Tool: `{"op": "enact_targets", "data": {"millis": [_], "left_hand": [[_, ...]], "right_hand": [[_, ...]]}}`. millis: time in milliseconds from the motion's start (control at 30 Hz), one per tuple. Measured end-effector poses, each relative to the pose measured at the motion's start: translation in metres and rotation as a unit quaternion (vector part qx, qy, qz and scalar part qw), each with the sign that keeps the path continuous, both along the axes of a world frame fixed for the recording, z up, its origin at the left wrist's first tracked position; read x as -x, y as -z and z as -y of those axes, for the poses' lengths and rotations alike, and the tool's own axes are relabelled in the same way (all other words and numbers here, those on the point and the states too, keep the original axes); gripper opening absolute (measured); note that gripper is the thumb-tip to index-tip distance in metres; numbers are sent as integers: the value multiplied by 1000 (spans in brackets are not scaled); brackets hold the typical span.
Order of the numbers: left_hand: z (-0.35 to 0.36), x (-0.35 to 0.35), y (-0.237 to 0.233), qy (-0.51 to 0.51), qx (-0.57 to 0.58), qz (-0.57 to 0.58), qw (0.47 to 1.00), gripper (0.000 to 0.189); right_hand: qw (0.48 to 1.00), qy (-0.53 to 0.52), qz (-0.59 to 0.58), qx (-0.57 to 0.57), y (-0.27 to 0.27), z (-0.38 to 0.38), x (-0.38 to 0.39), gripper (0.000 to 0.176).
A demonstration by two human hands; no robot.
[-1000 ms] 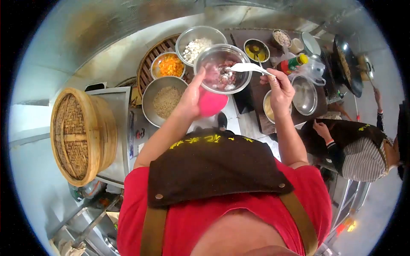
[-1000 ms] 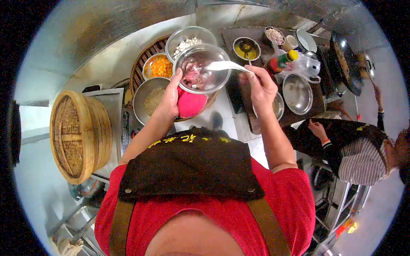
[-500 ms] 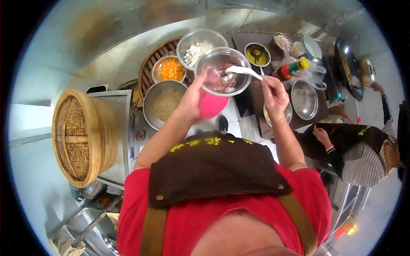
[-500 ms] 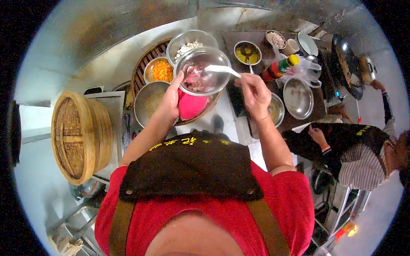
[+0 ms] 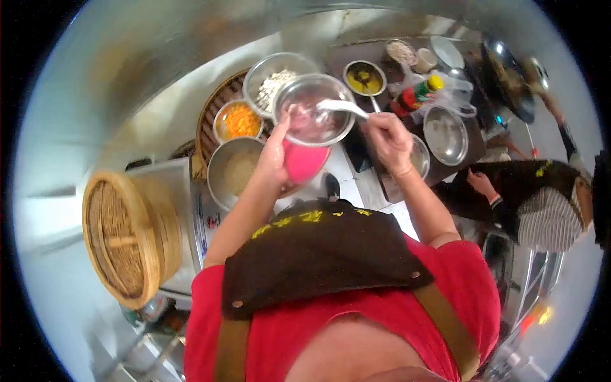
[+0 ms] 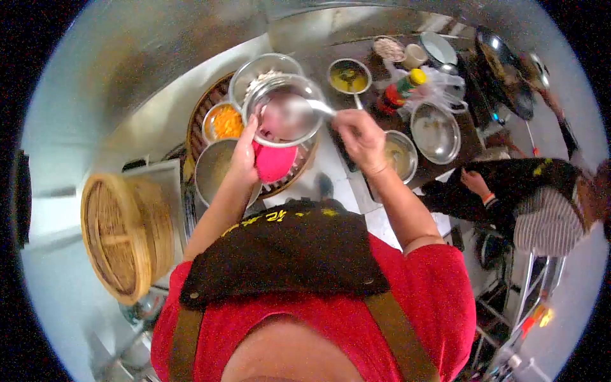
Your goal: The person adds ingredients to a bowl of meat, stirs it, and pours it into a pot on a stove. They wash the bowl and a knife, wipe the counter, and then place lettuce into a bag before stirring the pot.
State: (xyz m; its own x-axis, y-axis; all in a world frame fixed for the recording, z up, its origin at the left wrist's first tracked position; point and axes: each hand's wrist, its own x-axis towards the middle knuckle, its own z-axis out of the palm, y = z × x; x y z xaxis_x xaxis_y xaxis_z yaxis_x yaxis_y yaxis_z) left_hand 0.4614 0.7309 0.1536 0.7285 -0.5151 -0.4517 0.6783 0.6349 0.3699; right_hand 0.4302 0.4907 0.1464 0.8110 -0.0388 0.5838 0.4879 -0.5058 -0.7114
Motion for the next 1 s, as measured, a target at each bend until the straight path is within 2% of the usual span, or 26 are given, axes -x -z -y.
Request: {"op": "enact_targets", "data": {"millis": [33, 133, 167, 233, 300, 333, 367, 400, 433, 500, 567, 600, 633, 700, 800, 900, 933, 1000], "left_hand": [[5, -3, 6, -36, -20, 29, 999, 44], [9, -14, 32, 22, 0, 10, 1000, 66], [9, -15, 28, 18, 7, 9, 1000, 42], [15, -22, 40, 11, -22, 30, 999, 55], [28, -24, 33, -43, -38, 16, 998, 55], [26, -26, 40, -31, -44, 45, 998, 54], [23, -28, 49, -18, -50, 75, 996, 52], [29, -26, 33, -33, -48, 115, 992, 52], [30, -27, 32, -55, -89, 102, 989, 51], [27, -29, 44, -66, -79, 105, 989, 50], [22, -29, 60, -105, -85, 56, 989, 54], [18, -27, 70, -112, -72, -2, 991, 57], [20, -24, 55, -99, -81, -19, 992, 53], [15, -24, 66, -137, -150, -20, 979, 64], [23, -22, 53, -180, -161, -19, 970, 63], [26, -24, 46, -191, -168, -4, 967, 64], [29, -25, 44, -210, -185, -13, 960, 65], [31, -28, 46, -198, -168, 7, 966, 66]], "right_hand": [[1000, 9, -5, 7, 3, 4, 1, 13], [992, 37, -77, -92, -13, 7, 3, 7], [966, 27, -117, -229, -18, 8, 2, 5], [923, 30, -166, -345, -48, 23, -7, 6], [924, 94, -156, -336, -75, 54, -24, 11], [913, 80, -158, -367, -90, 75, -33, 11], [924, 101, -109, -353, -95, 98, -47, 11], [926, 152, -105, -329, -98, 128, -64, 13], [927, 160, -66, -332, -103, 152, -79, 13], [934, 213, -39, -283, -101, 206, -110, 16], [918, 298, -67, -251, -61, 280, -156, 14], [915, 335, -86, -209, -40, 310, -174, 16], [902, 390, -132, -129, -19, 337, -191, 18], [850, 478, -212, 60, 20, 379, -222, 21], [799, 528, -206, 200, 80, 420, -263, 22], [797, 514, -270, 165, 105, 427, -288, 23], [777, 526, -296, 179, 111, 425, -295, 22], [760, 488, -319, 286, 120, 426, -301, 22]]}}
